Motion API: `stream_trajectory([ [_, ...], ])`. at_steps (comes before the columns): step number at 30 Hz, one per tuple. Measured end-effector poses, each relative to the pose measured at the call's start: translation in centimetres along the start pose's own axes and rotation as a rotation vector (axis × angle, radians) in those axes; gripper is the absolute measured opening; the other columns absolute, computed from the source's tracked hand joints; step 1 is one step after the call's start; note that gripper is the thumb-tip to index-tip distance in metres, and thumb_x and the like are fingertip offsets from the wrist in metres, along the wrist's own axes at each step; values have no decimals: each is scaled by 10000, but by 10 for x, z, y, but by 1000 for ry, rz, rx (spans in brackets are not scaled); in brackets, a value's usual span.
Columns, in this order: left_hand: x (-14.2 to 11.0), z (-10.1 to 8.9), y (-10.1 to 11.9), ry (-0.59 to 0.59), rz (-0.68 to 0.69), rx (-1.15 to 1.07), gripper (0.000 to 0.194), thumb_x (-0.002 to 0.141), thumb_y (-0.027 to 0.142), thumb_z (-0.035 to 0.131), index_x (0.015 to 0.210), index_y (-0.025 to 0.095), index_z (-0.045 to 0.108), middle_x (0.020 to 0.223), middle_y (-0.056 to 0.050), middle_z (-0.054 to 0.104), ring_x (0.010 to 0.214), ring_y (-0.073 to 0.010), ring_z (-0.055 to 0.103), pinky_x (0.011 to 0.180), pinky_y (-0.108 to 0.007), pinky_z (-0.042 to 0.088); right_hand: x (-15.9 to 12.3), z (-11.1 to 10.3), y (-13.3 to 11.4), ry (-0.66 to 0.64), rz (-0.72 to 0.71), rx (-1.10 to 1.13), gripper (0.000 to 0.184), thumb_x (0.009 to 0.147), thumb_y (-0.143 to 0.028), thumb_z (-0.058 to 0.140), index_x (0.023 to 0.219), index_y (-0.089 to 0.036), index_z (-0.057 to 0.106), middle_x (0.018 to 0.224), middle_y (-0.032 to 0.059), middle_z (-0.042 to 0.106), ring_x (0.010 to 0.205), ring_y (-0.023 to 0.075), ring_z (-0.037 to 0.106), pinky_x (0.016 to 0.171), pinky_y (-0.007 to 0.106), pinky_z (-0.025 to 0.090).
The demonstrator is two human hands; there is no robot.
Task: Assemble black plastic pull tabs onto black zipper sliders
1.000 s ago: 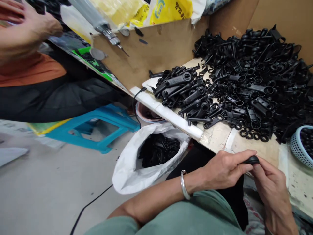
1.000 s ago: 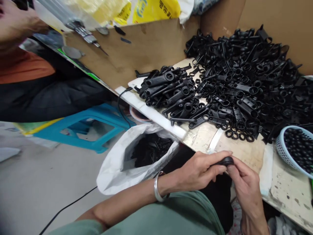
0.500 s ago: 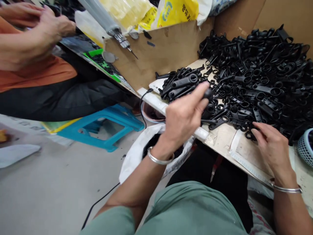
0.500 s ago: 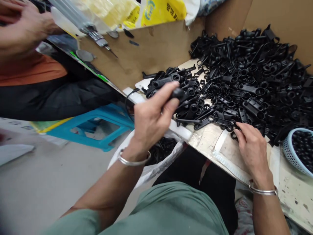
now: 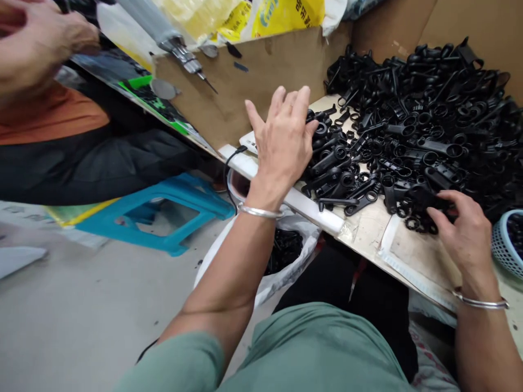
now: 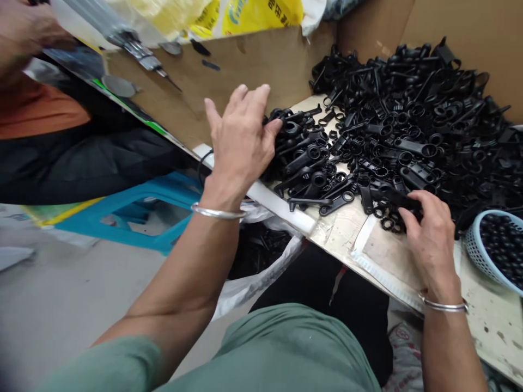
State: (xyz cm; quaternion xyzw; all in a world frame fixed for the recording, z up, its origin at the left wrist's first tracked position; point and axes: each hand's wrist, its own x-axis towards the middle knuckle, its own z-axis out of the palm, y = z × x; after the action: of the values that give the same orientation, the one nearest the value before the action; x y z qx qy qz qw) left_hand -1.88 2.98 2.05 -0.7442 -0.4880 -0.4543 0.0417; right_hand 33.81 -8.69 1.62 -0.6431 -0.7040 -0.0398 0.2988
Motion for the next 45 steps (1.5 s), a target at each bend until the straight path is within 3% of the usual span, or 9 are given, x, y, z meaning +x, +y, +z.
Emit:
stream_trajectory([
  [5,-46,6,108,-76,394,19,430,1017,295,412,1417,139,437,1476,-116,527,1477,-244,326,1238,-546,118,-27,-24,1,-287,248,410,453,824,-497,686,1190,-232,688,839,39,721,672,190,654,652,354,565],
  [7,-66,14,146,-204,621,-36,377,1017,191,396,1381,126,472,1447,-104,559,1435,-236,403,1225,-560,188,-36,-30,-7,-442,234,519,463,824,-533,678,1153,-208,713,723,25,701,591,172,631,563,316,552],
  [9,-81,22,168,-368,652,-140,355,1015,126,349,1321,82,522,1339,-130,641,1307,-229,555,1155,-495,364,-42,-33,-13,-521,238,630,469,858,-555,632,1132,-184,718,656,19,679,572,172,631,553,315,559],
  [12,-92,33,175,-571,306,-371,364,997,125,366,1316,76,536,1120,-138,733,1015,-222,709,896,-364,555,-43,-28,-11,-423,292,638,480,920,-564,536,1144,-172,699,742,49,709,608,185,651,584,348,578],
  [16,-98,43,168,-730,-400,-956,325,959,217,462,1226,119,618,1016,-121,737,851,-198,727,702,-276,570,-36,-9,-4,-159,40,76,367,940,-418,543,1184,-179,676,1175,129,686,922,265,656,818,457,559],
  [21,-106,45,163,-719,-897,-1472,427,857,320,656,1219,96,624,1118,-179,691,917,-229,712,682,-275,560,-29,12,-13,-243,-195,-266,311,955,-245,488,1206,-159,651,1155,120,687,1020,312,582,814,464,536],
  [27,-112,37,148,-604,-1043,-1604,536,724,397,819,1149,114,656,1057,-145,690,873,-215,702,748,-325,553,-42,-6,6,-164,-230,-140,333,972,-345,470,1213,-159,606,1174,124,679,1025,271,631,866,419,530],
  [35,-115,41,157,-595,-1102,-1710,470,680,345,853,1074,144,694,1146,-125,644,946,-235,691,807,-340,527,-72,-31,9,-426,-313,-514,321,960,-323,357,997,-194,648,1023,132,672,924,306,636,710,424,538],
  [45,-119,45,165,-548,-1081,-1773,517,656,209,827,1155,221,691,1353,-116,549,1210,-336,592,818,-331,530,-76,-13,14,-169,-219,-17,451,962,-571,445,1061,-214,702,1084,92,714,1014,306,677,887,488,554],
])
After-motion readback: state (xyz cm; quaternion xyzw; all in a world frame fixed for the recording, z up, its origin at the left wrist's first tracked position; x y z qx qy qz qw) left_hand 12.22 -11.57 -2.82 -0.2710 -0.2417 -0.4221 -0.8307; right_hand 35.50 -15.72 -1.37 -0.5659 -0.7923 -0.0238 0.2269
